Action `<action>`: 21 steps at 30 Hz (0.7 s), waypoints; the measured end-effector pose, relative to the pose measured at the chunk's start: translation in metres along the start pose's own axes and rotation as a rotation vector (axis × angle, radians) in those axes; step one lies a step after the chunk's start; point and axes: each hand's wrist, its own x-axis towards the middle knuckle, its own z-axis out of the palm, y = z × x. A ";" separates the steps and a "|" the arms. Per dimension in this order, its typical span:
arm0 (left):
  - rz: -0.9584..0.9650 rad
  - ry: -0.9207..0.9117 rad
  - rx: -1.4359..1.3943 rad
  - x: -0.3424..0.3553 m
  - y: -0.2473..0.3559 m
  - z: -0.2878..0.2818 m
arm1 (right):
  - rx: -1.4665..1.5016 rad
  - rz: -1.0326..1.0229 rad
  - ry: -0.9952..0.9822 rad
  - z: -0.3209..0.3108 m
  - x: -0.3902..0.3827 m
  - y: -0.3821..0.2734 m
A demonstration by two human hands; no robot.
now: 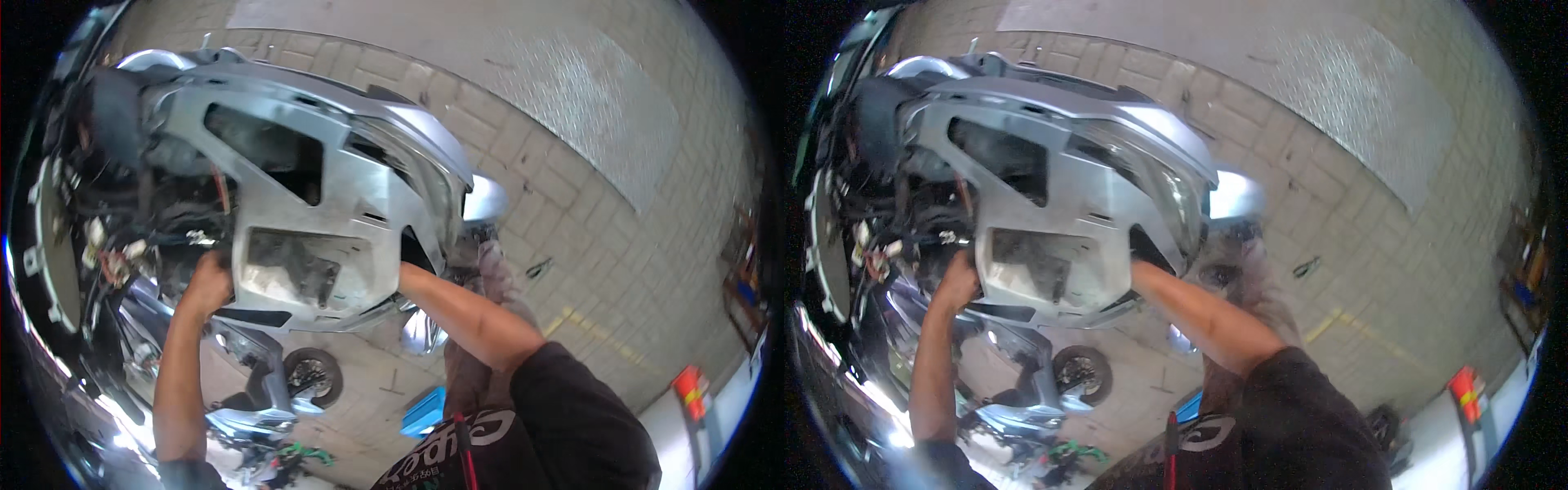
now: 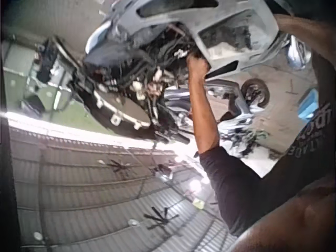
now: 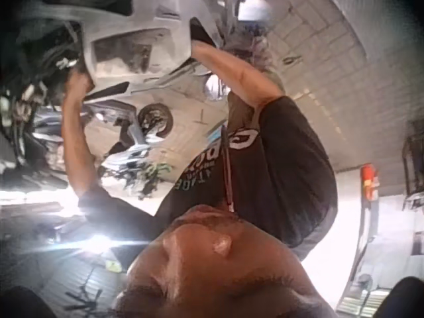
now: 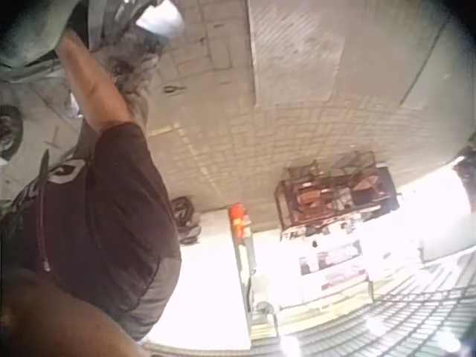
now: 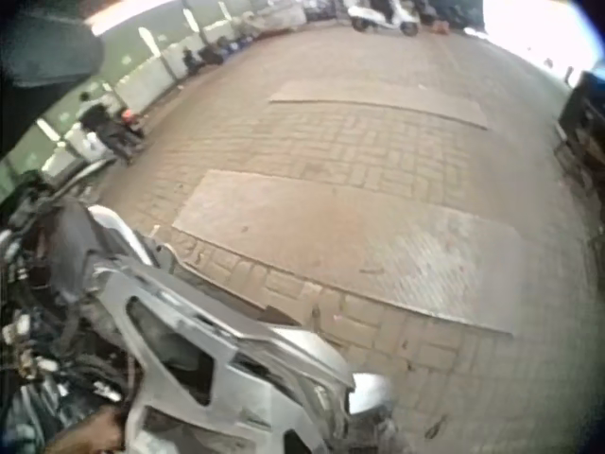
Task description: The person tapes electrical wires on a motorcycle fairing component and then uses pliers to strip or crimp a wire before installing the fairing piece onto the front of a motorcycle.
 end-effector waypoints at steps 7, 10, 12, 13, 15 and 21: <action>-0.134 0.106 -0.189 0.006 -0.014 0.006 | -0.216 -0.190 -0.047 -0.005 0.002 -0.010; -0.260 -0.108 -0.255 0.014 -0.012 -0.004 | -0.373 -0.271 0.059 -0.005 0.005 -0.004; -0.337 -0.259 -0.155 0.021 -0.014 -0.016 | -0.471 -0.495 0.195 -0.002 0.010 0.008; -0.343 -0.260 -0.130 0.021 -0.019 -0.018 | -0.482 -0.596 0.246 -0.004 0.015 0.016; -0.376 -0.254 -0.212 0.025 -0.028 -0.021 | -0.542 -0.617 0.329 -0.009 0.021 0.022; -0.424 -0.275 -0.346 0.028 -0.056 -0.035 | -0.877 -0.420 0.386 -0.011 0.015 0.017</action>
